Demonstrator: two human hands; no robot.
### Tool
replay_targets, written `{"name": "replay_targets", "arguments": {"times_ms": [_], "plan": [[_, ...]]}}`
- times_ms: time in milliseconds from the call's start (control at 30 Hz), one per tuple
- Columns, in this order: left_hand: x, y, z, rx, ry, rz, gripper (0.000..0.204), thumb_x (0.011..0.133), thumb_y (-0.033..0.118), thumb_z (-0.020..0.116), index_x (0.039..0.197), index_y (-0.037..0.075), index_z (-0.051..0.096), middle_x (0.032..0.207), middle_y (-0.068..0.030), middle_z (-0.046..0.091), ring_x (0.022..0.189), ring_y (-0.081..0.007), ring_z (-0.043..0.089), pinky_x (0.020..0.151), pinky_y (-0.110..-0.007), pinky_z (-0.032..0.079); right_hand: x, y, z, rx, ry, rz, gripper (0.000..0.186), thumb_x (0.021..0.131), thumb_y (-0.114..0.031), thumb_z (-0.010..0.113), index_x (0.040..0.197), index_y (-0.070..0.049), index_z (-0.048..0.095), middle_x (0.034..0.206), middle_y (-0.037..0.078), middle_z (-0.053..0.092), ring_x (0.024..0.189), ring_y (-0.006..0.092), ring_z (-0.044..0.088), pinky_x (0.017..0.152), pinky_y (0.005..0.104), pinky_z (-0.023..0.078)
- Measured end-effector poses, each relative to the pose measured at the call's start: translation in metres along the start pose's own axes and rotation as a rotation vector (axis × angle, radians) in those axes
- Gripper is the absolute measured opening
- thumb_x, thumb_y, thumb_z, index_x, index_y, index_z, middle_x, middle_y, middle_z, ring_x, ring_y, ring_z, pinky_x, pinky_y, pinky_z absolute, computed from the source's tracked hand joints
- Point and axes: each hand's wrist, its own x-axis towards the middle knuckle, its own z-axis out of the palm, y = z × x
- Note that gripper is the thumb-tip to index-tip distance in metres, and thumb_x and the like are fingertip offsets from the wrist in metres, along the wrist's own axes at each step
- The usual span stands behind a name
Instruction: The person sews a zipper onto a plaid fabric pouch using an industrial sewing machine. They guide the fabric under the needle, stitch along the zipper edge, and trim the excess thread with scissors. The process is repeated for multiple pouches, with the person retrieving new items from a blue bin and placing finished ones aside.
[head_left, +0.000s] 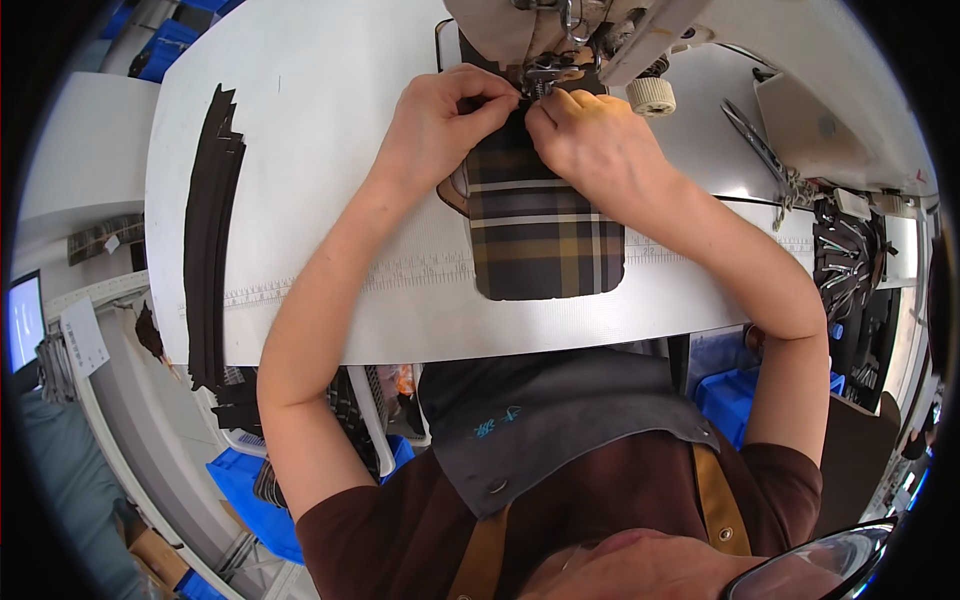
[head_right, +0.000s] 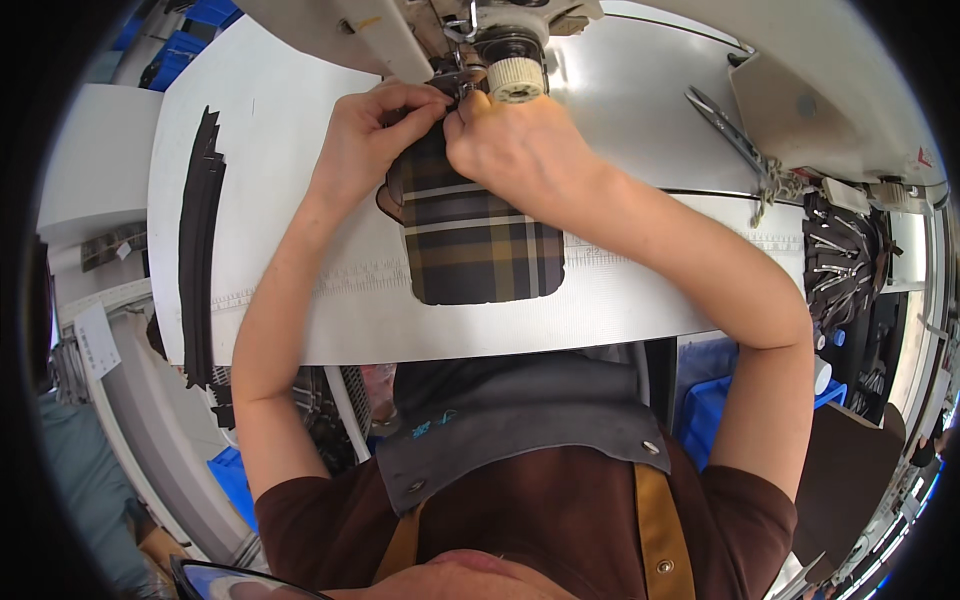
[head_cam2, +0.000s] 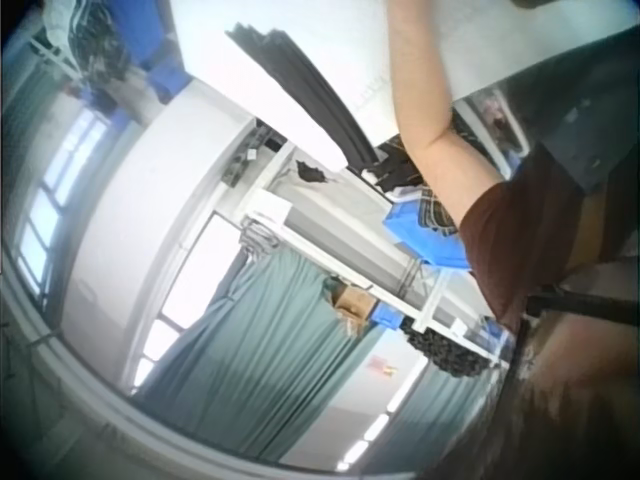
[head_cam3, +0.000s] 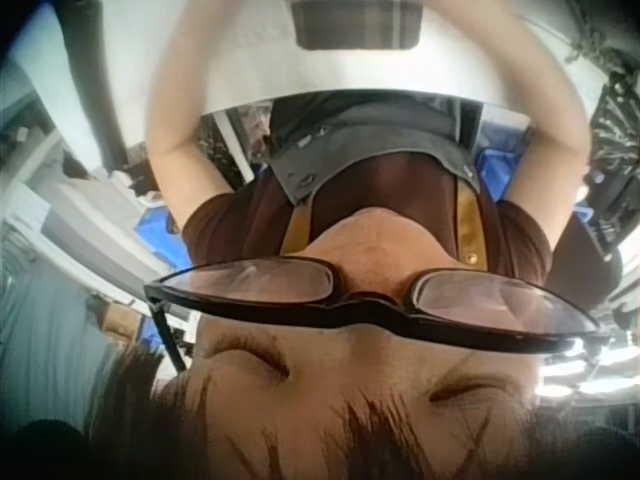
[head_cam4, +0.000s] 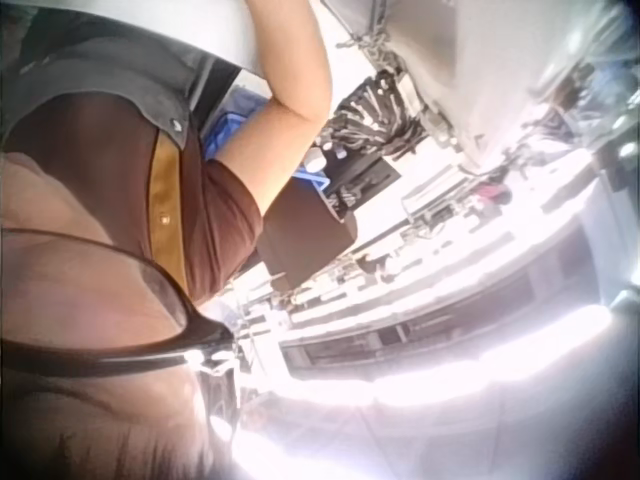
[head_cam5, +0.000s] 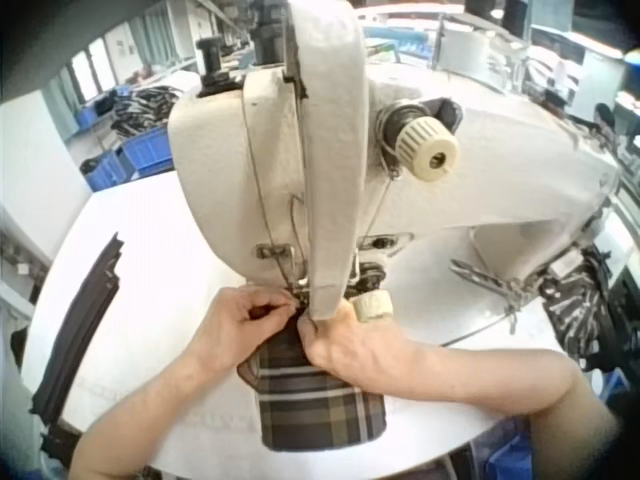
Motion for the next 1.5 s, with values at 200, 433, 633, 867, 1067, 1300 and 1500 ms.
{"name": "replay_targets", "arguments": {"times_ms": [200,433,633,867,1067,1300,1500], "plan": [[0.0,-0.001,0.002,0.028,-0.005,0.102,0.013,0.083,0.01,0.064,0.088,-0.001,0.069,0.092,-0.0058,0.067,0.079,-0.0139,0.062,0.07,-0.025,0.048,-0.003,0.033,0.014,0.858,0.186,0.11,0.012,0.077,-0.016,0.064,0.08,-0.005,0.06,0.066,0.006,0.06,0.056,0.0173,0.058,0.048,0.0289,0.045],[-0.008,0.004,0.0,0.246,-0.041,0.203,0.016,0.08,0.006,0.066,0.096,0.003,0.068,0.101,-0.0063,0.066,0.089,-0.0158,0.062,0.079,-0.026,0.047,-0.033,0.046,-0.04,0.926,-0.407,0.022,0.018,0.083,-0.02,0.067,0.09,-0.004,0.064,0.059,0.006,0.057,0.047,0.0174,0.051,0.049,0.0293,0.041],[-0.008,0.001,0.006,0.504,0.018,0.419,0.018,0.077,0.009,0.069,0.094,0.007,0.064,0.097,-0.0052,0.064,0.088,-0.023,0.062,0.075,-0.032,0.051,-0.015,0.023,0.012,0.405,0.384,0.021,0.012,0.082,-0.02,0.065,0.085,-0.008,0.063,0.057,0.009,0.057,0.051,0.0293,0.057,0.051,0.0385,0.047],[-0.002,-0.009,0.01,0.627,0.101,0.662,0.014,0.077,0.012,0.068,0.089,0.009,0.064,0.088,-0.0027,0.06,0.076,-0.0213,0.062,0.066,-0.031,0.052,-0.01,0.027,0.022,0.658,0.328,0.044,0.022,0.081,-0.029,0.067,0.082,-0.008,0.06,0.054,0.008,0.055,0.048,0.0285,0.055,0.048,0.0368,0.045],[-0.003,-0.002,0.017,0.376,0.155,0.381,0.009,0.076,0.011,0.069,0.082,0.004,0.067,0.083,-0.0042,0.063,0.073,-0.022,0.062,0.067,-0.03,0.051,-0.036,0.021,-0.026,0.558,0.128,-0.196,0.037,0.073,-0.037,0.071,0.089,-0.005,0.063,0.086,0.012,0.064,0.076,0.0282,0.062,0.065,0.035,0.05],[0.007,-0.003,0.002,0.032,-0.028,0.178,0.011,0.082,0.011,0.066,0.085,0.001,0.069,0.082,-0.0056,0.065,0.074,-0.0148,0.061,0.07,-0.027,0.048,-0.029,-0.02,0.007,0.378,0.398,-0.258,0.02,0.071,-0.008,0.062,0.09,0.0,0.061,0.094,0.013,0.065,0.083,0.0275,0.064,0.069,0.0354,0.053],[0.014,0.003,-0.016,0.112,-0.201,0.186,0.011,0.083,0.01,0.064,0.087,0.001,0.069,0.085,-0.0061,0.065,0.076,-0.016,0.062,0.072,-0.026,0.048,-0.019,-0.012,-0.009,0.769,0.373,-0.069,0.019,0.078,-0.003,0.068,0.095,0.001,0.061,0.093,0.012,0.068,0.075,0.0266,0.066,0.062,0.0341,0.052]]}}
